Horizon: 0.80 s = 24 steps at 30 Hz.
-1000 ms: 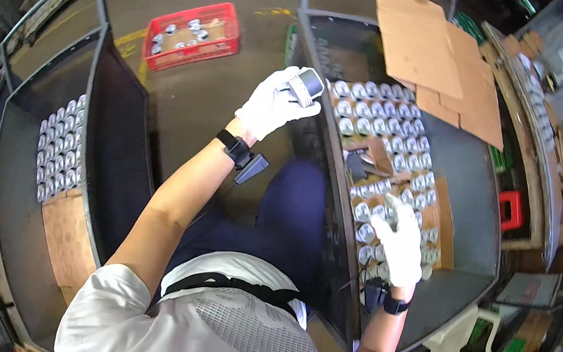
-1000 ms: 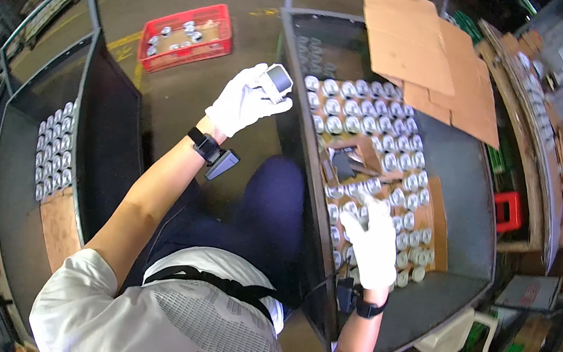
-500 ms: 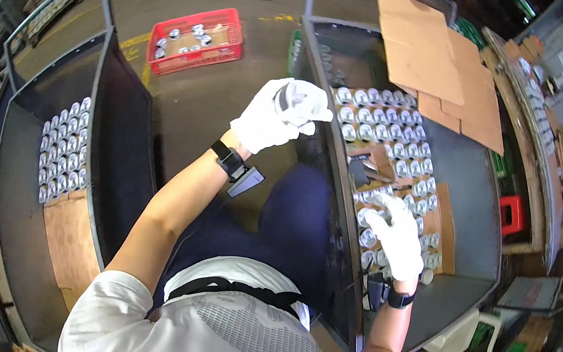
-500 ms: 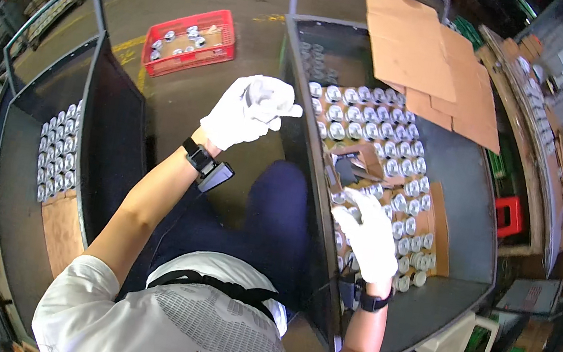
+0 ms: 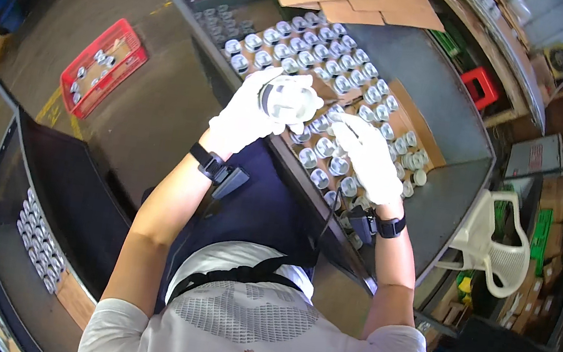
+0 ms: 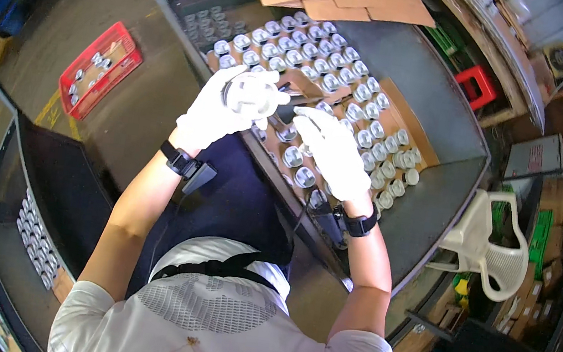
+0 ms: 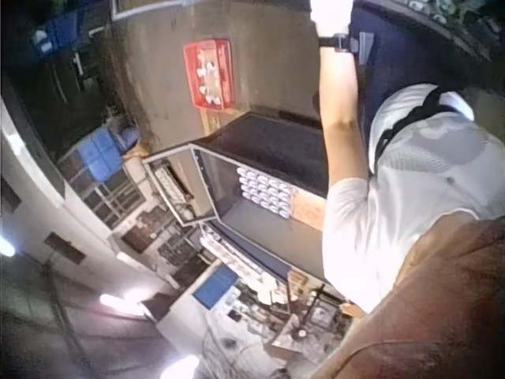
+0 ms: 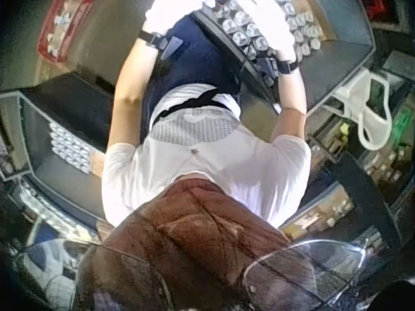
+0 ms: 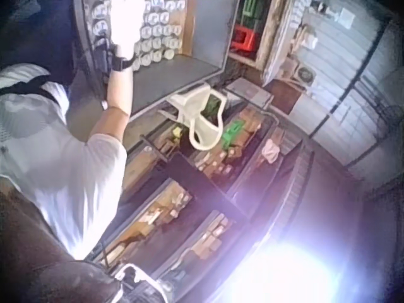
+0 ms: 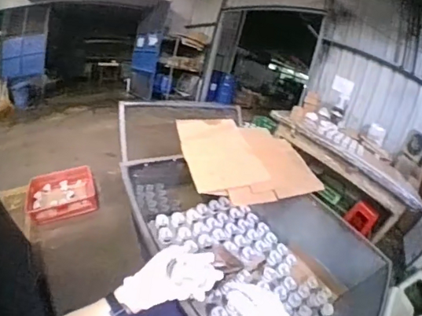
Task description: Inspecting and sorting small white cylindrical parts in a large metal bin.
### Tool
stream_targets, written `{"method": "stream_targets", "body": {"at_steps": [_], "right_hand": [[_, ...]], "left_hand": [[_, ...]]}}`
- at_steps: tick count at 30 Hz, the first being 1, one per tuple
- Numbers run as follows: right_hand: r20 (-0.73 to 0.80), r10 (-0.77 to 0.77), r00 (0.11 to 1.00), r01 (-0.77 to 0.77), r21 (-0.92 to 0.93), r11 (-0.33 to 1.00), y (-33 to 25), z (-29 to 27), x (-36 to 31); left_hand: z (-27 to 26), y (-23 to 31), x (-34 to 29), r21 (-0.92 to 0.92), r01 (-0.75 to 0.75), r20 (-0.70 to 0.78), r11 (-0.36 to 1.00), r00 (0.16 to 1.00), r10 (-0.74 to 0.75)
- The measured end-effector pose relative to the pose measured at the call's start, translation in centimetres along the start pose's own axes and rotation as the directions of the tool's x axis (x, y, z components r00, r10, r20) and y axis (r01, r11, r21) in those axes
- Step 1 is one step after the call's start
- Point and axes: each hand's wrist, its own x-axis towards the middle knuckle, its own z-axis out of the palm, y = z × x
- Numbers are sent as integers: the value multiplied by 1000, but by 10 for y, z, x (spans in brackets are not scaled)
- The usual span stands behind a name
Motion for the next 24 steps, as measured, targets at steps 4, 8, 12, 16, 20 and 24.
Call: {"method": "stream_targets", "body": {"at_steps": [4, 8, 12, 16, 20, 24], "right_hand": [[-14, 87, 996, -85, 98, 992, 7, 1, 0], [165, 393, 905, -409, 593, 693, 26, 27, -8], [581, 337, 741, -584, 805, -105, 24, 33, -25], [669, 192, 718, -358, 591, -723, 9, 21, -29], [692, 300, 657, -370, 642, -672, 24, 10, -42], [660, 450, 602, -438, 744, -505, 58, -35, -33]], "left_hand": [[-7, -26, 8, 240, -3, -14, 971, 1000, 7], [19, -24, 11, 390, 100, -78, 916, 994, -75], [33, -40, 18, 514, -48, -194, 856, 966, 170], [58, -41, 17, 879, -330, 161, 344, 884, 439], [74, -43, 17, 875, -448, 352, 183, 850, 393], [76, -54, 26, 929, -309, 266, 206, 941, 210]]}}
